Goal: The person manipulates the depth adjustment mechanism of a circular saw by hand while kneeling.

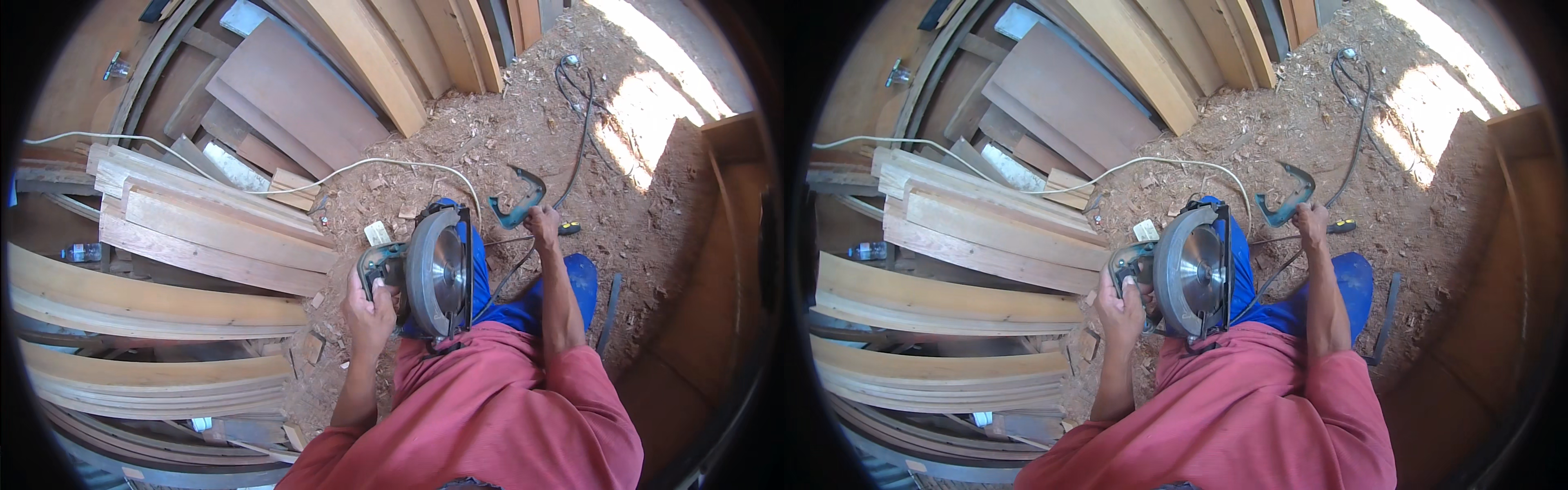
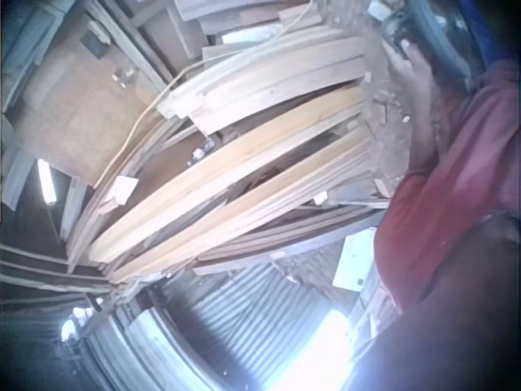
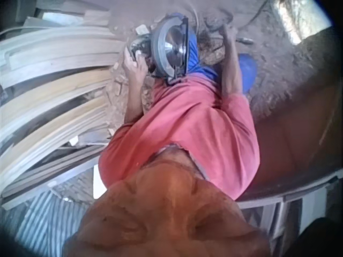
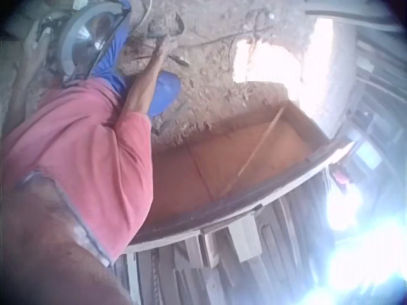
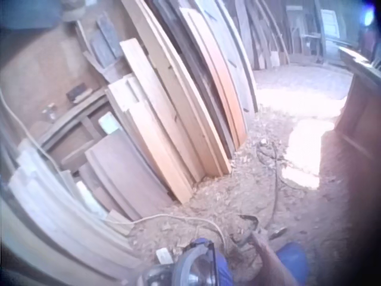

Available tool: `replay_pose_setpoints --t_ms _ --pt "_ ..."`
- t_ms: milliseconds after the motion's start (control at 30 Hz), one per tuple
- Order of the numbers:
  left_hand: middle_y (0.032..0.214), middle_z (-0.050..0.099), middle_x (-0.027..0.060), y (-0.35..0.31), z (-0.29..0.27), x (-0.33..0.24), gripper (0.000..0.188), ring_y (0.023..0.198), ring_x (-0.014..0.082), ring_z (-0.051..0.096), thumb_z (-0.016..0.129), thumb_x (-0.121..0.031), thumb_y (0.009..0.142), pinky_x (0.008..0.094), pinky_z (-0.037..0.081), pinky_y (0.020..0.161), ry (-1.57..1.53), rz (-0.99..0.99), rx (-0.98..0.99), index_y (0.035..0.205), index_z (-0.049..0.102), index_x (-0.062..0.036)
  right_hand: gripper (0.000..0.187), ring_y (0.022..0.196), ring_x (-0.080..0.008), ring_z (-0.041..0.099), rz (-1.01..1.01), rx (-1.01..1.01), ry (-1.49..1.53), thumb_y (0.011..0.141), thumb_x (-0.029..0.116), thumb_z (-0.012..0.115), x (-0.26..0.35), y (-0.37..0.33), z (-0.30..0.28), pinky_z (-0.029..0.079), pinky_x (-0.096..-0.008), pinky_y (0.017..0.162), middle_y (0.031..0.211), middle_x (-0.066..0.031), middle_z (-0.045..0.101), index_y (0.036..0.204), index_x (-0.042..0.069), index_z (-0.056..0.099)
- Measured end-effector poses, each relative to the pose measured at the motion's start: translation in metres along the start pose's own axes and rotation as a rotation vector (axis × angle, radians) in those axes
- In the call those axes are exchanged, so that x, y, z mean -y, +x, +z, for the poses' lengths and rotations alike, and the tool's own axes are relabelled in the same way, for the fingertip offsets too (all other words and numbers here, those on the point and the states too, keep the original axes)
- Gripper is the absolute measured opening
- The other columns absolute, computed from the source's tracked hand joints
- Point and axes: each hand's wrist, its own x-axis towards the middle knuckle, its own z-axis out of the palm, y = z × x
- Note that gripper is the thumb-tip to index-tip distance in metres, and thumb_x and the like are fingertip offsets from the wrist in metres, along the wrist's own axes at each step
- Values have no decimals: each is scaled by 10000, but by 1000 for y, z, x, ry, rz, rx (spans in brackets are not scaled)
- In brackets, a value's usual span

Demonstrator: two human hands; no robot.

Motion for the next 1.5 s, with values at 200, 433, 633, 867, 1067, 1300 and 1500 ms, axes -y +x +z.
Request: replay_pose_setpoints --t_ms 200,433,633,867,1067,1300,1500 --pt "1027 727 119 19 22 -5 258 730 127 711 497 -44 1070 283 566 600 -90 0 90 1304 587 20 131 744 -149 673 -207 351 597 979 101 689 118 -88 -45 610 -332 710 920 -67 676 1061 37 610" --pt "960 761 229 31 49 -11 517 789 295 808 572 -86 1025 407 638 710 -42 78 131 1520 484 32 513 991 -247 771 -233 684 745 994 73 635 186 -172 -87 655 -422 892 1223 -169 720 1457 -107 508" --pt "950 760 228 34 46 -2 488 766 301 805 573 -91 1026 414 637 713 24 103 140 1491 511 40 599 860 -230 746 -286 619 609 947 310 761 213 -241 -72 642 -335 725 1126 -205 717 1340 -103 578" --pt "983 752 153 35 37 -7 421 775 209 783 534 -103 1050 326 636 637 -83 87 151 1447 570 32 734 865 -210 753 -257 875 452 867 458 835 228 -290 -49 640 -341 782 1095 -228 733 1314 -73 598" --pt "1050 750 112 35 29 -16 425 822 188 775 552 -116 1049 313 641 679 -179 20 237 1451 588 18 731 981 -183 743 -213 959 451 915 412 826 229 -311 -21 597 -320 909 1090 -150 759 1422 -49 568" --pt "1012 738 92 33 30 -10 480 796 154 750 588 -146 1054 295 622 668 -255 19 278 1504 538 12 321 969 -106 682 -178 944 243 1005 214 777 218 -332 11 559 -269 807 1140 -90 735 1192 14 609" --pt "1022 738 95 31 29 -11 511 789 146 746 586 -132 1047 290 624 669 -219 35 280 1533 518 10 384 871 -106 669 -227 891 105 984 268 792 208 -326 25 528 -272 722 1073 -87 754 1227 19 629"
